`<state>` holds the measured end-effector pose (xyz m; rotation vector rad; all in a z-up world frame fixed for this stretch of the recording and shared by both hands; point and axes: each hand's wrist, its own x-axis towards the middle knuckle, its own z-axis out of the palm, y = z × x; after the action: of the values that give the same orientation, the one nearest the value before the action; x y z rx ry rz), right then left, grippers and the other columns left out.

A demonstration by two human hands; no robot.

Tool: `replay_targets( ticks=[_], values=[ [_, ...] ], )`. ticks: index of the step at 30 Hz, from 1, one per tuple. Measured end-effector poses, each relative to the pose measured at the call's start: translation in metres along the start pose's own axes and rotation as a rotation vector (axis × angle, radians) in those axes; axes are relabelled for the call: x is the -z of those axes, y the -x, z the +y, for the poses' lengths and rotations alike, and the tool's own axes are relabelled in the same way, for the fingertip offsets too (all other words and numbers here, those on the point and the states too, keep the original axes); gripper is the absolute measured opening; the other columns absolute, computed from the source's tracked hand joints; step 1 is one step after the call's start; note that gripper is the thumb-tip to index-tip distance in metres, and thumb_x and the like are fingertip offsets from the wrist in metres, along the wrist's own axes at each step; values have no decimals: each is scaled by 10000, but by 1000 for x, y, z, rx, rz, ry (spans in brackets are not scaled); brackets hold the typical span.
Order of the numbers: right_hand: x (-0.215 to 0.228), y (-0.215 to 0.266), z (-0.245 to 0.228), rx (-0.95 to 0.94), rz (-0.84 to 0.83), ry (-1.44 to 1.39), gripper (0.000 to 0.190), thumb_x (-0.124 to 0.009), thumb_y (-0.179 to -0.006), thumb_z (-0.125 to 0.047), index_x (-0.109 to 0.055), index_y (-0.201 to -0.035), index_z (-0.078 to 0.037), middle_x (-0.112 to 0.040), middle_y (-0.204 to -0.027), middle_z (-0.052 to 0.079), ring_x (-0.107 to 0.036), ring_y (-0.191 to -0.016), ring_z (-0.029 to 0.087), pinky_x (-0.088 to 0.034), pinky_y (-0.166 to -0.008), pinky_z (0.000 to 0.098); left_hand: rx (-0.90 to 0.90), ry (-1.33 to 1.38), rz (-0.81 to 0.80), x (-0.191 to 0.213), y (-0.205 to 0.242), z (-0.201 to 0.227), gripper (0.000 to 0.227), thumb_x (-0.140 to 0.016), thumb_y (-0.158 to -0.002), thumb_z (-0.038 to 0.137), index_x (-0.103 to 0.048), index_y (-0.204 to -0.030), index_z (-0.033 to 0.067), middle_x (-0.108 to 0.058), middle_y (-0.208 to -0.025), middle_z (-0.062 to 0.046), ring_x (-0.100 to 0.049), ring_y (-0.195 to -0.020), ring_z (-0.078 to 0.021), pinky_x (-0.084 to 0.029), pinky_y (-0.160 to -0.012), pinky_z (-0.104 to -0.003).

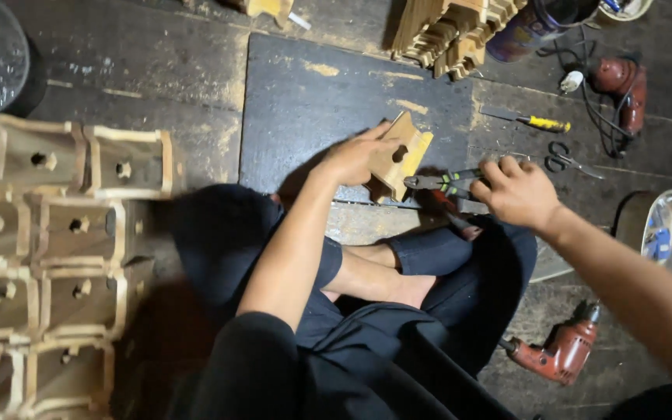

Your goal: Assembling small wooden boxes by nailing pre-cut panels together using a hammer and pliers.

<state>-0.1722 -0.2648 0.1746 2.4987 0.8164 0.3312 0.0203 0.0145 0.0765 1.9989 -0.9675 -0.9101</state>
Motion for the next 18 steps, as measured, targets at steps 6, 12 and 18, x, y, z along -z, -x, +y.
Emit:
replay_targets(
  ticks=[6,12,18],
  values=[
    [-42,46,-57,-393,-252,-112,332,-765,-687,-374,-663,-992,-290,-607,-1207,-1,-671,-948,243,-572,-636,376,93,-280,301,1,31,28,851,-752,-743,217,-520,-1552,346,-405,-1634,-85,-428,-1462,-424,-298,-1170,-711],
    [8,3,-72,-534,-166,-173,285,-808,-733,-279,-685,-961,-159,-613,-1343,94,-693,-996,337,-559,-756,450,119,-267,424,-46,30,26,942,-857,-733,329,-470,-1561,100,-382,-1535,-214,-438,-1374,-485,-391,-1099,-668],
    [7,-9,-77,-477,-127,-126,186,-691,-827,-257,-738,-1001,-209,-642,-1423,76,-649,-1037,316,-493,-733,421,123,-239,479,-55,22,13,912,-896,-676,330,-522,-1484,133,-406,-1448,-146,-460,-1316,-437,-434,-1084,-595]
  ],
)
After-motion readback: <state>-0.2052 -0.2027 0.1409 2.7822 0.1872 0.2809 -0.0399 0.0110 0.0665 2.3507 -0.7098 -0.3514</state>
